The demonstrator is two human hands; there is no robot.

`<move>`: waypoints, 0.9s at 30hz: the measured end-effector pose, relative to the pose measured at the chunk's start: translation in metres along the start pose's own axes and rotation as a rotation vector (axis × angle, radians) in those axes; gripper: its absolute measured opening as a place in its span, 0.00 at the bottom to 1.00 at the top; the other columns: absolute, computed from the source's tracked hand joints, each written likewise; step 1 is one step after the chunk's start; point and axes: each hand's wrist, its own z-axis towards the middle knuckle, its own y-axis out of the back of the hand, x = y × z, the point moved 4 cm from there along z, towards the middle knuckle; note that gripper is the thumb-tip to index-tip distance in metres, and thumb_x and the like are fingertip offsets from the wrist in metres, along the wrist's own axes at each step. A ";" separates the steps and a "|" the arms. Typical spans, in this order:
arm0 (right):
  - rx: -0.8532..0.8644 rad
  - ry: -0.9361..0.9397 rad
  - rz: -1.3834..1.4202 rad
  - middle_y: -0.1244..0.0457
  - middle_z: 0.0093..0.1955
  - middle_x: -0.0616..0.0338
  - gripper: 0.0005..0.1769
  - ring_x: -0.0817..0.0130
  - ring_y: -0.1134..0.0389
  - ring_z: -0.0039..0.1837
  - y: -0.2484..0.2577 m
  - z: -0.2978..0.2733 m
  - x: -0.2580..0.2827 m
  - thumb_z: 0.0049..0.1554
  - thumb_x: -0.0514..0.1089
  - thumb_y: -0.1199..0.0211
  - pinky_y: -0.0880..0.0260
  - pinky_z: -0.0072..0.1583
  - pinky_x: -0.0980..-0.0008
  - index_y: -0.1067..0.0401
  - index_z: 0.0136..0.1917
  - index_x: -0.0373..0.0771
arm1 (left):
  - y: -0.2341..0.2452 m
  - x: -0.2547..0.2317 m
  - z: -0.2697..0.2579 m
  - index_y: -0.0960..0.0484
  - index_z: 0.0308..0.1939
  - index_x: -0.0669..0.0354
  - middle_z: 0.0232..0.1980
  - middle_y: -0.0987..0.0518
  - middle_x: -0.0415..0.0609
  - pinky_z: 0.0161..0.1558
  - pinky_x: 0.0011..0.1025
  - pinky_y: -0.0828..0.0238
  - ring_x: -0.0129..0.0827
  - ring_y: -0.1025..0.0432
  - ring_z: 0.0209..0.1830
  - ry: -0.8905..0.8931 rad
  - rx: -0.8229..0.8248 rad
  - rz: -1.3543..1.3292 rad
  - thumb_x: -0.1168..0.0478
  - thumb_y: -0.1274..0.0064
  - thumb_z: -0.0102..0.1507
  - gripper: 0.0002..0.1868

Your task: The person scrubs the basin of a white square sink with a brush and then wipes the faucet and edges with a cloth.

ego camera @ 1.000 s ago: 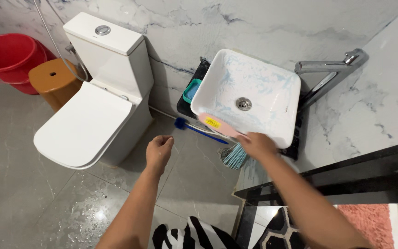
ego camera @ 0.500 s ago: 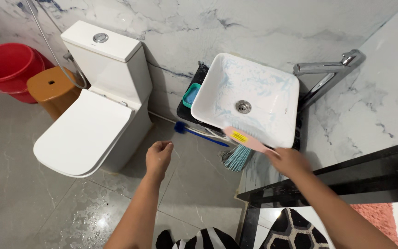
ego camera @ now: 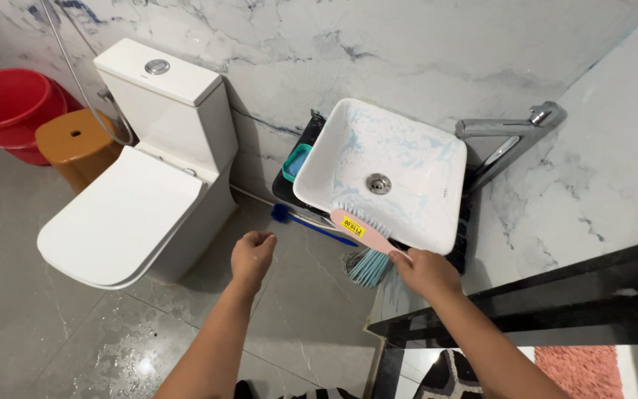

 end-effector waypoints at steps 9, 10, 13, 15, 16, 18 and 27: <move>0.108 -0.169 0.083 0.28 0.43 0.52 0.33 0.53 0.25 0.47 -0.008 -0.002 0.101 0.60 0.73 0.53 0.27 0.49 0.52 0.22 0.47 0.45 | 0.007 0.004 0.035 0.12 0.47 0.58 0.42 0.14 0.49 0.47 0.34 0.27 0.36 0.21 0.42 0.058 0.027 0.021 0.54 0.41 0.60 0.16; 0.086 -0.183 0.115 0.28 0.43 0.52 0.32 0.52 0.26 0.48 -0.010 -0.003 0.109 0.60 0.72 0.53 0.27 0.50 0.53 0.22 0.47 0.45 | 0.009 0.003 0.041 0.13 0.47 0.58 0.43 0.15 0.48 0.47 0.35 0.27 0.36 0.22 0.43 0.060 0.045 0.017 0.54 0.42 0.60 0.16; 0.005 -0.194 0.116 0.29 0.45 0.51 0.31 0.49 0.27 0.49 -0.027 -0.013 0.139 0.63 0.68 0.54 0.28 0.52 0.50 0.22 0.48 0.45 | 0.019 -0.004 0.056 0.13 0.46 0.61 0.43 0.14 0.51 0.47 0.34 0.26 0.36 0.21 0.43 -0.025 0.111 -0.018 0.54 0.41 0.60 0.17; 0.047 -0.236 0.145 0.29 0.45 0.50 0.30 0.49 0.27 0.49 -0.043 -0.018 0.158 0.65 0.66 0.57 0.27 0.52 0.50 0.24 0.50 0.42 | 0.032 -0.010 0.071 0.14 0.47 0.61 0.43 0.15 0.50 0.48 0.34 0.27 0.36 0.21 0.44 -0.021 0.161 0.005 0.54 0.41 0.60 0.17; 0.094 -0.258 0.163 0.29 0.44 0.49 0.30 0.48 0.26 0.49 -0.052 -0.021 0.168 0.67 0.64 0.59 0.26 0.52 0.49 0.25 0.52 0.40 | 0.038 -0.012 0.078 0.14 0.48 0.60 0.44 0.15 0.49 0.48 0.34 0.27 0.35 0.22 0.45 -0.006 0.195 0.018 0.54 0.42 0.60 0.17; 0.038 -0.272 0.196 0.29 0.45 0.48 0.30 0.47 0.27 0.50 -0.060 -0.021 0.185 0.67 0.63 0.59 0.27 0.53 0.48 0.26 0.52 0.39 | 0.056 -0.017 0.094 0.14 0.48 0.61 0.44 0.15 0.50 0.48 0.34 0.27 0.36 0.22 0.45 -0.026 0.214 0.026 0.54 0.42 0.60 0.17; -0.031 -0.550 0.556 0.32 0.44 0.46 0.30 0.49 0.30 0.45 -0.066 0.045 0.257 0.67 0.62 0.59 0.29 0.48 0.48 0.26 0.52 0.36 | 0.108 -0.028 0.152 0.13 0.49 0.58 0.46 0.14 0.51 0.51 0.34 0.26 0.37 0.21 0.47 -0.043 0.323 0.139 0.53 0.42 0.60 0.18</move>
